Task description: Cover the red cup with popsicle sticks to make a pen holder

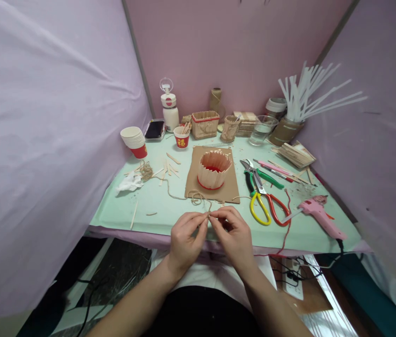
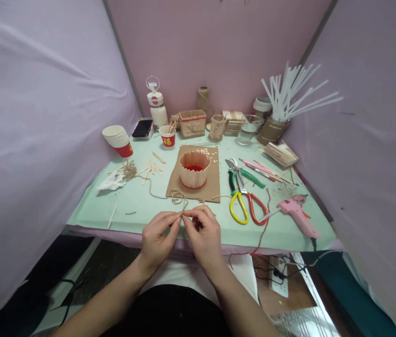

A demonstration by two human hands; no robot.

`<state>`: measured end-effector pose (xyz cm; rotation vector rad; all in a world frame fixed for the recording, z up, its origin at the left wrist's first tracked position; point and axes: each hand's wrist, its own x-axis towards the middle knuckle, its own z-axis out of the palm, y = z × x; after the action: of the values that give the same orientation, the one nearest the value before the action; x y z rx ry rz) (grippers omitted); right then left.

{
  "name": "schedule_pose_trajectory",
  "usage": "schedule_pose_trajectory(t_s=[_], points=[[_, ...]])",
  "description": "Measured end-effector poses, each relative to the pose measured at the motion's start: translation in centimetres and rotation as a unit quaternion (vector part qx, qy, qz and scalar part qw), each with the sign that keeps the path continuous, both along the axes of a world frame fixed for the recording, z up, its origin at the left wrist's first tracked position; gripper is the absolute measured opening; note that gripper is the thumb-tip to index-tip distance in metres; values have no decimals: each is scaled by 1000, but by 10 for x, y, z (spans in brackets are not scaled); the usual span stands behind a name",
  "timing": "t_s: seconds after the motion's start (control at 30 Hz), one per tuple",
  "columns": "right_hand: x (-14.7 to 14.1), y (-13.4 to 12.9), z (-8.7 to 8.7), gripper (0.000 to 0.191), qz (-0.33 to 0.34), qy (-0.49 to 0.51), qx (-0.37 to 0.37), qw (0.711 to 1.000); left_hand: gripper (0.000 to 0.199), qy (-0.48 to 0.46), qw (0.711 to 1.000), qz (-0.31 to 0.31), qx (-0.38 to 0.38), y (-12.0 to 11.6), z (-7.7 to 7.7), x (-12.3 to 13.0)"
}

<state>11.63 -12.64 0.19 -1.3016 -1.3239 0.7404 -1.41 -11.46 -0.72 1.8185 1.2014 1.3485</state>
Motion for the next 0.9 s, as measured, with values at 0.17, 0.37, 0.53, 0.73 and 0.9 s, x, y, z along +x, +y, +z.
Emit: schedule_pose_trajectory(t_s=[0.17,0.37,0.53,0.73,0.9], points=[[1,1,-4,19,-13,67,-42,997,17,-100,985,-1,-143,4,5,0],[4,3,-5,19,42,91,-69,992,21,-246,909,-63,-329,3,7,3],[14,7,1,22,91,-24,-8,996,26,-298,865,-99,-390,3,15,4],[23,9,2,16,145,-62,-15,987,27,-300,865,-90,-392,4,15,-2],[21,9,0,19,149,-76,-20,986,33,-312,858,-112,-393,4,16,-1]])
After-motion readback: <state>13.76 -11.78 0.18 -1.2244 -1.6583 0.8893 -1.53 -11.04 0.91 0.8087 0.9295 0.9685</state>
